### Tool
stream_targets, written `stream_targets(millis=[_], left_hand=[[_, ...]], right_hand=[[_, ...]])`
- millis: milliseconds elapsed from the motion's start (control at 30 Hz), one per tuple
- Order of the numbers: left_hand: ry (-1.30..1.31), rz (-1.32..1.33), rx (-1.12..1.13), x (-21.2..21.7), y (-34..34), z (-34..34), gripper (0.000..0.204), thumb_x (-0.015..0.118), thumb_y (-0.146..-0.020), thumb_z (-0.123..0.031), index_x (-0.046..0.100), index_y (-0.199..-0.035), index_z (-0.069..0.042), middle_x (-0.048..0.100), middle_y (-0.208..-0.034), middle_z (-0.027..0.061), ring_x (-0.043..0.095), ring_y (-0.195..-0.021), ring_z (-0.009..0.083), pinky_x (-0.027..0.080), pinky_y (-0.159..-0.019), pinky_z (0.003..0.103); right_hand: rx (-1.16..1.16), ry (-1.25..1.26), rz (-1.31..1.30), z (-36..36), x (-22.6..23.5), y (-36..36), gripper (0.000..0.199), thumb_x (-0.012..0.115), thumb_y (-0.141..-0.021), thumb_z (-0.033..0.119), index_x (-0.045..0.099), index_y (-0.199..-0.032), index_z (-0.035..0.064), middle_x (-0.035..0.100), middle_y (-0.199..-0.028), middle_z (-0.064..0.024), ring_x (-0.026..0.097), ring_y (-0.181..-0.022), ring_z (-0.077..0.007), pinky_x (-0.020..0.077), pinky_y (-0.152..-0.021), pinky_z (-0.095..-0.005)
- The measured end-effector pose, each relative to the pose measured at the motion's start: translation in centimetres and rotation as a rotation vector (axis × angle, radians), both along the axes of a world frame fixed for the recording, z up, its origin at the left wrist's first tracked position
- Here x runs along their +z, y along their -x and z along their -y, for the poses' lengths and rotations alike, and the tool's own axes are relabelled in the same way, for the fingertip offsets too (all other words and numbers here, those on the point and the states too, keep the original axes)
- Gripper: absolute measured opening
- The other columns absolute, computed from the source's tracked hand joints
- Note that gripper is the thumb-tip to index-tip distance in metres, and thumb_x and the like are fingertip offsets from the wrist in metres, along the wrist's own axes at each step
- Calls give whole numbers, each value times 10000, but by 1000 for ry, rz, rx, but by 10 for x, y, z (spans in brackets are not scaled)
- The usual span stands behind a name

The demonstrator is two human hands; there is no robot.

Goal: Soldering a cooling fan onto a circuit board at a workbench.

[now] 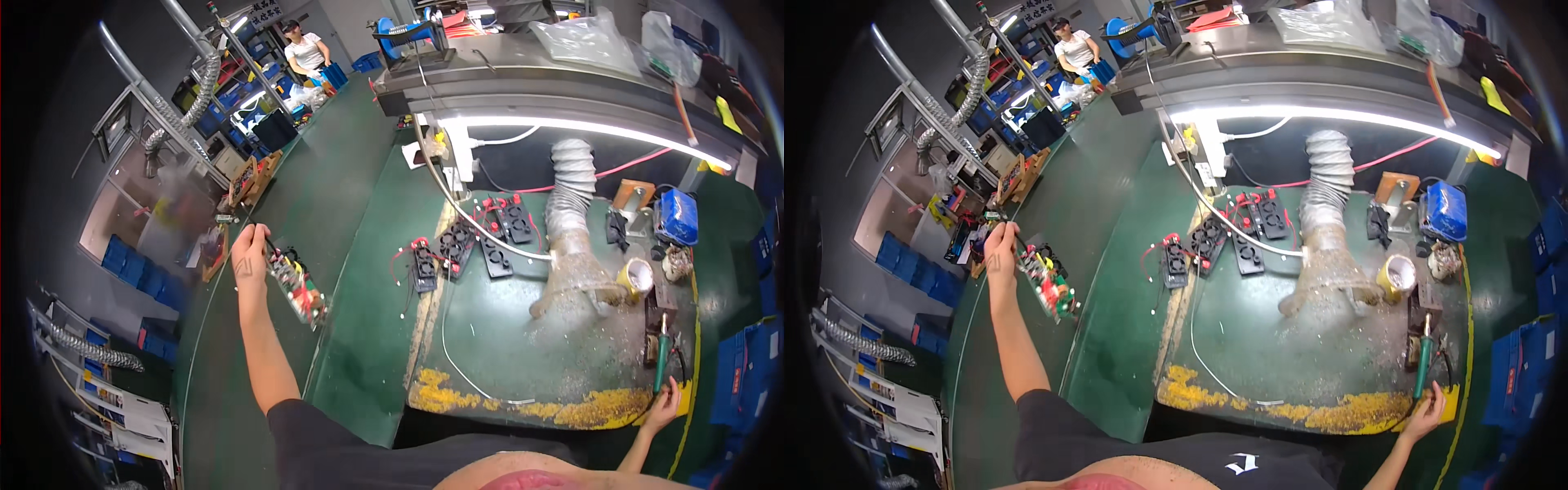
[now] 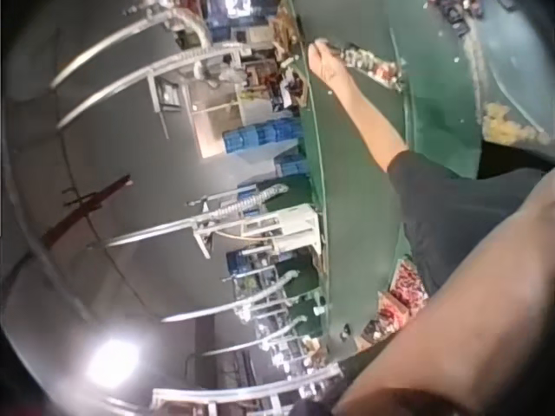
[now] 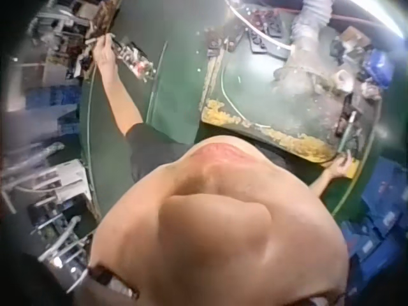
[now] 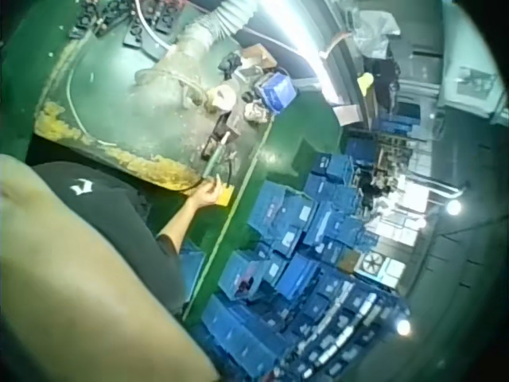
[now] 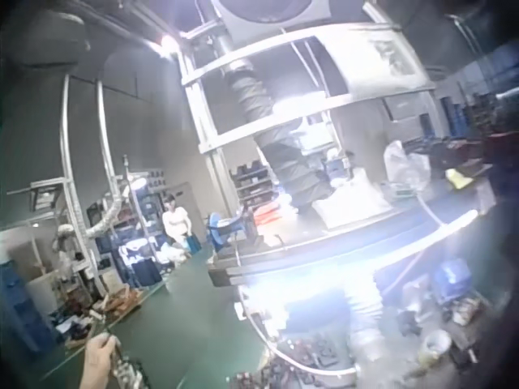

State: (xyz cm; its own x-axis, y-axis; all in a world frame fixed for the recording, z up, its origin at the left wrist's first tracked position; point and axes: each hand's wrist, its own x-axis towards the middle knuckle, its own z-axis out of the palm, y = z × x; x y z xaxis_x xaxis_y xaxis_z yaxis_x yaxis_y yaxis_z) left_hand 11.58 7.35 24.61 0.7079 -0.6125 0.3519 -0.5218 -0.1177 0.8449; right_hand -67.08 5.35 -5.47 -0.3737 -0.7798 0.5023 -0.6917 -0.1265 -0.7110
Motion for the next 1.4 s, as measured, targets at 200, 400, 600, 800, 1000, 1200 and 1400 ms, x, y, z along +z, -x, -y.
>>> stream_targets(millis=[200, 400, 600, 800, 1000, 1200, 1400], left_hand=[[219, -80, -248, 21, 155, -72, 209, 486, -953, -185, 537, -806, -46, 401, -657, -45, 313, -560, 23, 209, -511, 191], [436, -359, -757, -15, 274, -63, 165, 468, -937, -139, 506, -883, 13, 478, -818, 30, 378, -691, 81, 282, -600, 198], [224, -611, -1017, -57, 375, -47, 177, 482, -949, -149, 569, -938, 5, 528, -798, -2, 398, -630, 33, 314, -573, 174], [38, -488, -827, -115, 384, -17, 199, 508, -949, -168, 605, -880, -9, 527, -724, -35, 410, -636, 37, 341, -589, 184], [-63, -386, -704, -203, 390, 1, 184, 532, -925, -150, 603, -845, 0, 542, -686, -6, 456, -632, 65, 393, -591, 222], [-139, -155, -662, -229, 389, 5, 161, 564, -892, -153, 655, -850, -27, 571, -753, 70, 558, -738, 174, 429, -684, 279], [-25, -46, -708, -224, 401, 6, 187, 558, -907, -178, 678, -893, -35, 593, -782, 64, 567, -806, 199, 437, -752, 302]], right_hand=[[20, 214, -6, -8, 103, -22, 229, 430, -882, -19, 622, -1007, -33, 594, -936, -76, 540, -825, -158, 434, -743, -253], [762, -439, 306, -30, 170, -131, 282, 473, -881, 148, 641, -1044, -10, 635, -928, -62, 576, -808, -114, 455, -732, -238], [1285, -803, 1133, -49, 122, -203, 478, 540, -898, 252, 424, -1279, -13, 581, -1041, -49, 530, -885, -100, 421, -800, -244], [938, -733, 998, -43, 104, -180, 199, 573, -894, 152, 512, -1029, 19, 512, -792, 57, 421, -661, -8, 344, -574, -171], [536, -630, 5, -21, 72, -190, 403, 676, -777, 373, 549, -743, -9, 549, -565, -130, 567, -521, -218, 439, -504, -337], [451, -320, -586, -4, 65, -191, 503, 619, -755, 546, 582, -681, 49, 597, -609, -141, 616, -600, -320, 486, -577, -404], [367, -90, -572, 39, 87, -152, 289, 698, -761, 333, 630, -856, 68, 610, -826, -125, 582, -772, -288, 467, -693, -397]])
